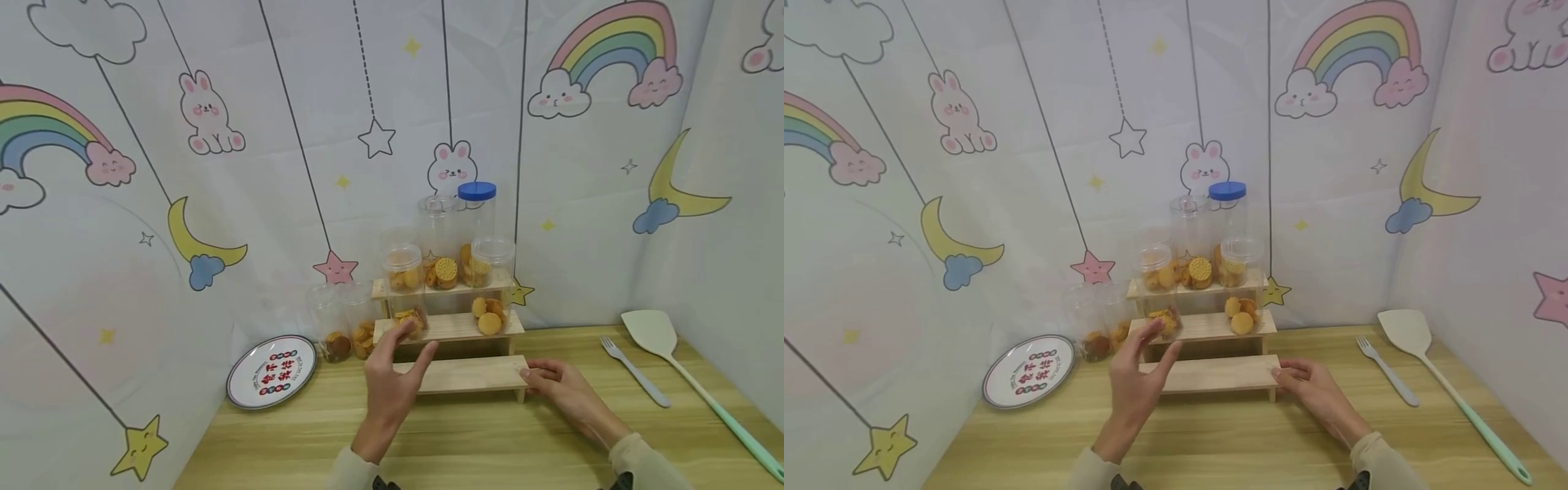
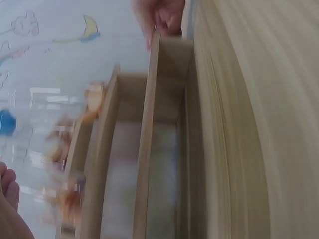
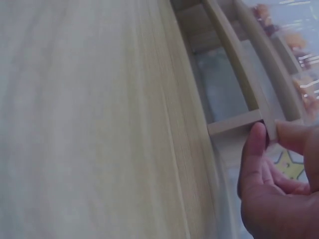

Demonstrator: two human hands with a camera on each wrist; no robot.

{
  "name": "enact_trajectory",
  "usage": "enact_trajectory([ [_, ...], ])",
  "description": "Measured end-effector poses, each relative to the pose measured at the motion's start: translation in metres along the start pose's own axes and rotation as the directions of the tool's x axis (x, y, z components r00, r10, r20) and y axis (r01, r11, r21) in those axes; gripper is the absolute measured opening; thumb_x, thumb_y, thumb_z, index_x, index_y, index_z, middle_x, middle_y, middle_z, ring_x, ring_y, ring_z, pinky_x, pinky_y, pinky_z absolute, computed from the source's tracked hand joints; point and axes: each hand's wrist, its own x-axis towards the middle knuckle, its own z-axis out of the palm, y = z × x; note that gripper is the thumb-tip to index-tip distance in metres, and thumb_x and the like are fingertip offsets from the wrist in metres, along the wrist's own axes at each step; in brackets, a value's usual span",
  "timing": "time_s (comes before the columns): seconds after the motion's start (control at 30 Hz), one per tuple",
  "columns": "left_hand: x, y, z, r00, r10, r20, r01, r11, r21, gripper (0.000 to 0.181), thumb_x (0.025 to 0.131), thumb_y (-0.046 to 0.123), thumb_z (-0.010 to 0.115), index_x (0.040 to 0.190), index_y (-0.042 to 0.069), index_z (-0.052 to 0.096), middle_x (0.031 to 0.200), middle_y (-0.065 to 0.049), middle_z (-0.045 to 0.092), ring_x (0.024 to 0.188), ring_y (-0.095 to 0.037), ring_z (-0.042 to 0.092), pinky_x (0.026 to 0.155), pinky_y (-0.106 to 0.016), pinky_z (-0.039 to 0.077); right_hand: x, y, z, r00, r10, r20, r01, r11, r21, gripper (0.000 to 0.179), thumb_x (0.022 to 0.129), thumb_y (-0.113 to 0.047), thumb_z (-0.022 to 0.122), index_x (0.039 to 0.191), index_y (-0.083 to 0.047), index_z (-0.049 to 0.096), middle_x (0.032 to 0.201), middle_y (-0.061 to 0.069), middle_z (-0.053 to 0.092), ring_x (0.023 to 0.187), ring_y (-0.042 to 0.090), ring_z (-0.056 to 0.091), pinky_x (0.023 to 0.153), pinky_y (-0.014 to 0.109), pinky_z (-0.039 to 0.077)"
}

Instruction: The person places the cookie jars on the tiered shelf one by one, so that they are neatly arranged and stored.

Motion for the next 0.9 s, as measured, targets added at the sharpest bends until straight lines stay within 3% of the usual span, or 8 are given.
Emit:
enact_trajectory([
  [0.07, 0.0, -0.012, -0.019, 0.999, 0.004, -0.045, -0.003, 1.0, 0.021, 0.045, 0.088, 0.011, 0.092, 0.129, 0.004, 0.073, 0.12, -0.012, 0.079, 0.11, -0.027, 0.077, 0.103, -0.021, 0.059, -0.001, 0.0, 0.0, 1.0, 0.001, -0.002, -0.001, 1.0, 0.008, 0.068, 0.109, -0.027, 0.068, 0.154, 0.016, 0.042, 0.129, 0.016, 0.072, 0.101, 0.014, 0.075, 0.093, 0.027, 0.064],
  [0.2, 0.001, -0.042, -0.058, 0.989, -0.076, -0.129, 0.085, 0.995, 0.06, 0.04, 0.087, 0.005, 0.091, 0.124, 0.004, 0.075, 0.115, -0.013, 0.08, 0.104, -0.03, 0.077, 0.1, -0.013, 0.057, -0.002, -0.001, 0.0, 1.0, 0.012, -0.005, -0.012, 1.0, 0.005, 0.069, 0.109, -0.027, 0.069, 0.155, 0.016, 0.041, 0.131, 0.019, 0.071, 0.103, 0.014, 0.075, 0.094, 0.027, 0.064],
  [0.37, -0.005, -0.088, -0.094, 0.96, -0.201, -0.193, 0.227, 0.967, 0.119, 0.038, 0.092, 0.009, 0.088, 0.127, 0.001, 0.074, 0.119, -0.013, 0.079, 0.11, -0.03, 0.076, 0.102, -0.013, 0.056, -0.001, 0.0, -0.001, 1.0, 0.01, 0.004, -0.01, 1.0, -0.012, 0.07, 0.109, -0.029, 0.069, 0.156, 0.015, 0.041, 0.136, 0.023, 0.068, 0.105, 0.017, 0.075, 0.095, 0.026, 0.063],
  [0.5, -0.011, -0.109, -0.104, 0.907, -0.378, -0.187, 0.408, 0.899, 0.162, 0.05, 0.095, 0.019, 0.087, 0.137, 0.0, 0.068, 0.129, -0.014, 0.075, 0.122, -0.029, 0.071, 0.106, -0.028, 0.059, 0.0, 0.001, -0.001, 1.0, 0.0, 0.015, 0.0, 1.0, -0.015, 0.07, 0.109, -0.029, 0.069, 0.156, 0.015, 0.041, 0.137, 0.023, 0.068, 0.106, 0.017, 0.075, 0.095, 0.027, 0.063],
  [0.6, -0.012, -0.116, -0.1, 0.841, -0.519, -0.154, 0.539, 0.829, 0.151, 0.063, 0.096, 0.024, 0.086, 0.148, -0.001, 0.058, 0.138, -0.017, 0.067, 0.131, -0.032, 0.064, 0.112, -0.045, 0.057, 0.0, 0.001, -0.001, 1.0, -0.009, 0.012, 0.009, 1.0, -0.013, 0.07, 0.108, -0.028, 0.069, 0.155, 0.015, 0.041, 0.136, 0.024, 0.068, 0.105, 0.017, 0.075, 0.095, 0.027, 0.064],
  [0.73, -0.012, -0.125, -0.091, 0.757, -0.642, -0.121, 0.654, 0.747, 0.122, 0.074, 0.099, 0.025, 0.082, 0.157, 0.0, 0.045, 0.153, -0.022, 0.053, 0.143, -0.04, 0.052, 0.12, -0.057, 0.049, 0.0, 0.002, 0.001, 1.0, -0.016, 0.009, 0.016, 1.0, -0.008, 0.069, 0.108, -0.027, 0.069, 0.155, 0.015, 0.041, 0.136, 0.024, 0.068, 0.105, 0.016, 0.076, 0.095, 0.027, 0.064],
  [0.8, -0.012, -0.129, -0.083, 0.733, -0.669, -0.123, 0.68, 0.725, 0.112, 0.076, 0.1, 0.024, 0.082, 0.16, 0.001, 0.041, 0.159, -0.023, 0.047, 0.146, -0.044, 0.048, 0.122, -0.06, 0.047, 0.0, 0.002, 0.0, 1.0, -0.019, 0.007, 0.019, 1.0, -0.005, 0.069, 0.108, -0.027, 0.07, 0.155, 0.016, 0.041, 0.137, 0.025, 0.068, 0.105, 0.016, 0.076, 0.096, 0.028, 0.064],
  [0.9, -0.01, -0.133, -0.074, 0.719, -0.68, -0.144, 0.694, 0.712, 0.102, 0.077, 0.1, 0.022, 0.081, 0.161, 0.003, 0.039, 0.162, -0.024, 0.042, 0.145, -0.049, 0.049, 0.119, -0.063, 0.047, 0.0, 0.003, -0.001, 1.0, -0.023, 0.002, 0.023, 1.0, 0.0, 0.069, 0.108, -0.027, 0.071, 0.155, 0.015, 0.042, 0.137, 0.025, 0.068, 0.106, 0.017, 0.076, 0.096, 0.029, 0.064],
])
